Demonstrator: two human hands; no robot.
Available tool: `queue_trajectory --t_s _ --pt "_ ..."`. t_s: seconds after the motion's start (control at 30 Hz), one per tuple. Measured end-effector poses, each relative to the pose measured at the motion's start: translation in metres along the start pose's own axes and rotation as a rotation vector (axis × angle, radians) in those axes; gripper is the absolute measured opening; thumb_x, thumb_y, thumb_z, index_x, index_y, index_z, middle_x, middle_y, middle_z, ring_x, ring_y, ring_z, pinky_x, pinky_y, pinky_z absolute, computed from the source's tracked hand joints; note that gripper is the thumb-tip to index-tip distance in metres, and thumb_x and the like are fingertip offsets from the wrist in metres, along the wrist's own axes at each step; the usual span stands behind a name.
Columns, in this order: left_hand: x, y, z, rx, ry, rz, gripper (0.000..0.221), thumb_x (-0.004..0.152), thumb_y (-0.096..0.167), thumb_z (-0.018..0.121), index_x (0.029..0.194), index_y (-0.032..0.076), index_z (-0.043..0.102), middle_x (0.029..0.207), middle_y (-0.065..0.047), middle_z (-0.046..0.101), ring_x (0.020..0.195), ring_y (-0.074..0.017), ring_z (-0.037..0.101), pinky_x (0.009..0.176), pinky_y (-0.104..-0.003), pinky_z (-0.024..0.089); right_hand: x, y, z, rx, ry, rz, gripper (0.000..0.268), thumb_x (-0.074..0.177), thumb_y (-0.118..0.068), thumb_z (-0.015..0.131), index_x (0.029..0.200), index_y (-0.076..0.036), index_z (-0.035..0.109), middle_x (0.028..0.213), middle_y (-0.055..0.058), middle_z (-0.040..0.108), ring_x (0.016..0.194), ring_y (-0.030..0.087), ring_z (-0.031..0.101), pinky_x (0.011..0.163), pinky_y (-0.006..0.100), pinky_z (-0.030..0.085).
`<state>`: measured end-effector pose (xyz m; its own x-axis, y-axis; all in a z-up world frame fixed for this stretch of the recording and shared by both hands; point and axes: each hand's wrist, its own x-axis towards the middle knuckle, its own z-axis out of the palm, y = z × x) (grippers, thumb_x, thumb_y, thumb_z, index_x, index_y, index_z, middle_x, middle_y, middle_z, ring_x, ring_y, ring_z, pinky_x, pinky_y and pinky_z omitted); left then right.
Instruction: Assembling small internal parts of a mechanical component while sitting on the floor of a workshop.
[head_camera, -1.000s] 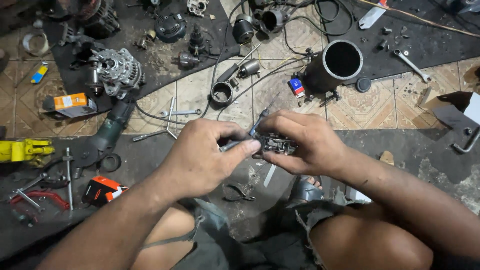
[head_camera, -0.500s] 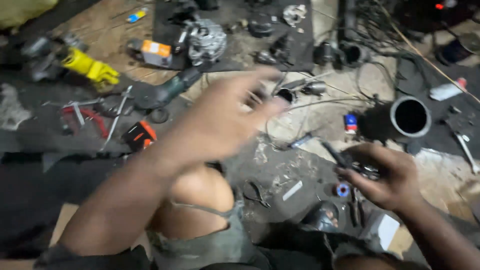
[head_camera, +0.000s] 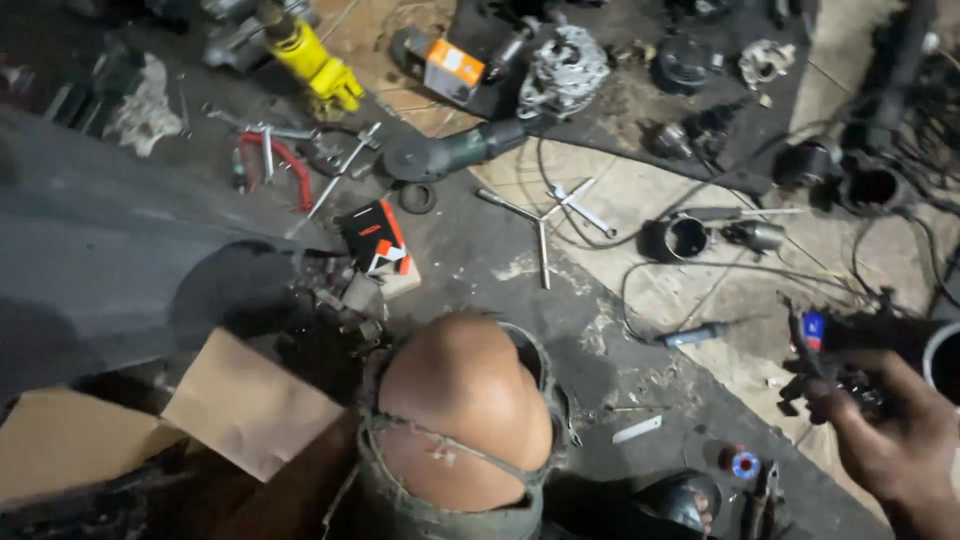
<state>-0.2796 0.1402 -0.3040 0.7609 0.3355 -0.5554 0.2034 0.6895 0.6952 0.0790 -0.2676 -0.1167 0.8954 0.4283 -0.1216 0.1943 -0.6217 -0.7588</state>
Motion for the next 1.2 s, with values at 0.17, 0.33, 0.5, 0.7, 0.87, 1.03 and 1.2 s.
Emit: queue_trajectory --t_s 0.17,0.33,0.5,0.7,0.87,1.03,1.2 --pt "0.080 0.013 0.004 1.157 0.298 0.033 0.037 0.095 0.024 0.057 0.127 0.004 0.062 0.109 -0.016 0.069 0.096 -0.0332 0.068 0.081 -0.047 0.054 0.018 0.003 0.047 -0.273 -0.346 0.185 0.041 0.077 -0.005 0.079 0.117 -0.004 0.072 0.098 0.010 0.083 0.077 0.022 0.079 0.072 0.033 0.064" --pt "0.243 0.024 -0.030 1.865 0.444 -0.061 0.019 0.090 0.015 0.064 0.101 0.003 0.073 0.087 -0.022 0.072 0.082 -0.0427 0.073 0.062 -0.056 0.058 0.014 0.055 0.145 -0.404 -0.678 0.177 0.035 0.080 -0.030 0.074 0.107 -0.008 0.076 0.092 0.013 0.083 0.082 0.032 0.076 0.075 0.044 0.060" --pt "0.315 0.026 -0.058 2.029 0.369 -0.233 0.018 0.087 0.004 0.064 0.083 0.002 0.082 0.078 -0.025 0.075 0.084 -0.0468 0.074 0.058 -0.062 0.057 0.004 0.092 0.208 -0.506 -0.700 0.212 0.035 0.091 -0.029 0.066 0.118 -0.008 0.071 0.094 0.021 0.078 0.096 0.043 0.075 0.084 0.055 0.056" --pt "0.254 0.054 -0.009 2.035 0.443 -0.174 0.017 0.095 0.013 0.068 0.096 0.006 0.083 0.086 -0.021 0.079 0.088 -0.0397 0.077 0.068 -0.051 0.063 -0.022 0.150 0.242 -0.447 -0.418 0.236 0.027 0.092 -0.029 0.069 0.115 -0.016 0.075 0.116 0.012 0.075 0.113 0.034 0.070 0.100 0.047 0.052" --pt "0.198 0.047 0.026 1.064 0.196 0.025 0.028 0.102 0.017 0.069 0.121 -0.004 0.066 0.086 -0.018 0.070 0.068 -0.0225 0.069 0.056 -0.035 0.059 -0.030 0.142 0.219 -0.114 -0.117 0.263 0.017 0.094 -0.024 0.070 0.109 -0.023 0.078 0.124 0.011 0.069 0.114 0.041 0.066 0.096 0.051 0.052" --pt "0.110 0.120 0.131 0.433 -0.070 0.117 0.019 0.095 0.014 0.074 0.110 0.003 0.068 0.080 -0.003 0.064 0.058 -0.0108 0.063 0.050 -0.021 0.053 -0.036 0.141 0.195 -0.127 -0.085 0.304 0.020 0.100 -0.024 0.065 0.112 -0.010 0.073 0.107 0.021 0.073 0.106 0.043 0.069 0.091 0.052 0.053" --pt "0.014 0.198 0.195 0.513 -0.323 0.355 0.019 0.097 0.009 0.073 0.115 0.006 0.071 0.090 -0.004 0.067 0.061 -0.0088 0.063 0.054 -0.019 0.053 -0.044 0.089 0.159 -0.208 0.065 0.195 0.016 0.100 -0.018 0.066 0.107 -0.004 0.071 0.094 0.023 0.073 0.095 0.044 0.071 0.082 0.053 0.055"
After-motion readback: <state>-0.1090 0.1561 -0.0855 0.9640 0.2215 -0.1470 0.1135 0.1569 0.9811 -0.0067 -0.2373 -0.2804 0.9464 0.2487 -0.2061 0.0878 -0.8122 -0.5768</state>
